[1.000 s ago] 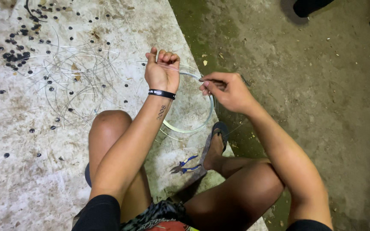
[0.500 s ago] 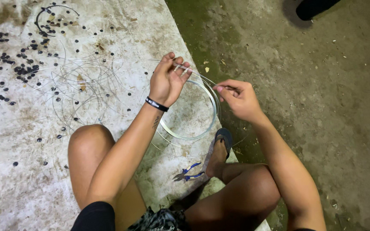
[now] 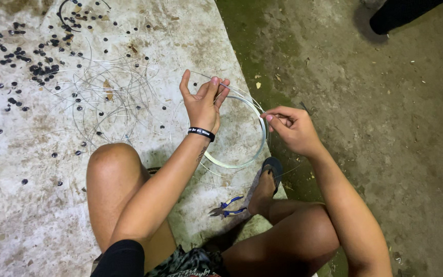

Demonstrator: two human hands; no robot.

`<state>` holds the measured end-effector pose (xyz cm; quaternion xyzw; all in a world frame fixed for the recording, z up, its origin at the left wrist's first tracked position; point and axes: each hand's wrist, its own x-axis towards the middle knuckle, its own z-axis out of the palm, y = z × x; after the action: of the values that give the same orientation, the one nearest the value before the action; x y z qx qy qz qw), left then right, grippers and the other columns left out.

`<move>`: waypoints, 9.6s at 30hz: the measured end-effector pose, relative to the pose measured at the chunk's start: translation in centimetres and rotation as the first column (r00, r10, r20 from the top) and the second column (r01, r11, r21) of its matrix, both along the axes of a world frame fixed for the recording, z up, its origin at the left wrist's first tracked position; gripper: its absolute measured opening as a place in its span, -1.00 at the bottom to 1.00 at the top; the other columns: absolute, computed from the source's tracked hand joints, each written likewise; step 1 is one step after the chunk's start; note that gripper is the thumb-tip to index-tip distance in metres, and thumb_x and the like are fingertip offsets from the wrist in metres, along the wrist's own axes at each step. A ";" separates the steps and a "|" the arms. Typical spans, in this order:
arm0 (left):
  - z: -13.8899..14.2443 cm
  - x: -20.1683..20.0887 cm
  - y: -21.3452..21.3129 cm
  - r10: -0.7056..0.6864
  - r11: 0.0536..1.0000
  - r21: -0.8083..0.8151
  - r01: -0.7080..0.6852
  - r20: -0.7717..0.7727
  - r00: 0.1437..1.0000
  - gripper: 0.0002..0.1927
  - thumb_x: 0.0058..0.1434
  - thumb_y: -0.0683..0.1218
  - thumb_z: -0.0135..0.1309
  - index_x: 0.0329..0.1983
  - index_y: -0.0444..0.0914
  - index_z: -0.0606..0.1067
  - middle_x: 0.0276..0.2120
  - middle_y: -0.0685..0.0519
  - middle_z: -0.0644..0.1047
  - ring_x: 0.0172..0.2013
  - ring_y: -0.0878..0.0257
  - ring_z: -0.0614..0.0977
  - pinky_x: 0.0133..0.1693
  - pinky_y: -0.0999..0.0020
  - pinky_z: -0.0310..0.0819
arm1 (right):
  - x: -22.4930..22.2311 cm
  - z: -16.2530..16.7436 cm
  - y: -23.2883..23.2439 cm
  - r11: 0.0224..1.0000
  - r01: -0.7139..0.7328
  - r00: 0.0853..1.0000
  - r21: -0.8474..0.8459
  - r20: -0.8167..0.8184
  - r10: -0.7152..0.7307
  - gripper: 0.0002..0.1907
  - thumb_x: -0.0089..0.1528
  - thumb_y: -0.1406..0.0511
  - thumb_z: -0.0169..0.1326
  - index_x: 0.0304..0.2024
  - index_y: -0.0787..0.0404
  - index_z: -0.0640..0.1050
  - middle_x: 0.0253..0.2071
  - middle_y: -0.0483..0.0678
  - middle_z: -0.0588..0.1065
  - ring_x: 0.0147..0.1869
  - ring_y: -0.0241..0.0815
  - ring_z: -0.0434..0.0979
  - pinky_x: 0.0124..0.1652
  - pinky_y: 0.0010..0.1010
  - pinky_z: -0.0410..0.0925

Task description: The person sits on the floor and repeatedly threads a thin wire through a small black bead, then wraps the wire around a circular metal frame. They use pliers to cut the wire after each wrap. The process is repeated multiple times, creating a series of radial spokes on the frame.

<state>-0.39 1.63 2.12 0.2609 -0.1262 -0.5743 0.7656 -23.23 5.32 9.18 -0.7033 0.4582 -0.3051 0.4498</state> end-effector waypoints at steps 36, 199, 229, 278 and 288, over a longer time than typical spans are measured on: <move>-0.5 1.2 1.0 0.115 0.993 0.015 -0.115 0.008 0.993 -0.56 0.29 -0.23 0.18 0.19 -0.30 0.34 -0.20 -0.06 0.58 -0.22 0.08 0.71 -0.20 0.23 0.70 | 2.4 4.0 3.1 0.981 -0.033 0.948 -0.192 -0.317 -0.030 -0.69 0.35 0.35 0.07 0.13 0.27 0.55 -0.41 -0.04 0.58 -0.46 -0.34 0.41 -0.41 -0.44 0.33; 4.5 0.2 10.4 -0.120 0.733 0.147 0.664 0.989 -0.086 -0.85 0.32 -0.09 0.07 -0.24 -0.30 0.51 -0.47 -0.06 0.55 -0.52 0.15 0.55 -0.40 0.26 0.43 | -2.1 0.0 4.9 0.913 -0.303 0.910 0.272 -0.202 0.362 -0.79 0.36 0.27 0.06 -0.26 0.28 0.60 -0.53 -0.17 0.52 -0.43 -0.43 0.41 -0.40 -0.49 0.31; -2.3 2.1 9.9 -0.202 0.747 0.131 0.652 0.979 0.035 -0.91 0.35 -0.18 0.14 -0.25 -0.32 0.54 -0.48 0.13 0.48 -0.44 0.42 0.44 -0.37 0.45 0.33 | 2.1 -30.8 17.9 0.690 -0.717 0.275 0.102 -0.868 0.413 -0.23 -0.11 0.10 0.34 0.13 0.13 0.45 0.07 0.06 0.43 0.14 0.09 0.46 -0.05 -0.10 0.40; -3.5 1.4 9.7 -0.258 0.811 0.187 0.555 0.965 0.052 -0.88 0.24 -0.15 0.12 -0.29 -0.33 0.55 -0.53 0.04 0.51 -0.51 0.34 0.48 -0.41 0.41 0.38 | 8.6 -21.8 9.3 0.927 0.369 0.744 -0.060 0.618 -0.256 -0.58 0.30 0.62 -0.23 0.20 0.30 0.28 0.09 0.02 0.42 0.18 -0.24 0.46 0.24 -0.40 0.34; -3.1 1.4 9.6 -0.256 0.815 0.193 0.547 0.966 0.041 -0.89 0.23 -0.15 0.13 -0.30 -0.32 0.54 -0.53 0.04 0.52 -0.50 0.33 0.50 -0.39 0.41 0.40 | 8.7 -21.1 9.1 0.917 0.387 0.772 -0.091 0.576 -0.269 -0.62 0.33 0.59 -0.20 0.19 0.30 0.30 0.06 0.00 0.43 0.14 -0.26 0.46 0.21 -0.43 0.34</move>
<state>1.03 11.27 -0.98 0.4255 -0.7138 -0.4453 0.3335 -14.55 14.39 -11.88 -0.5360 0.3911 -0.6142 0.4273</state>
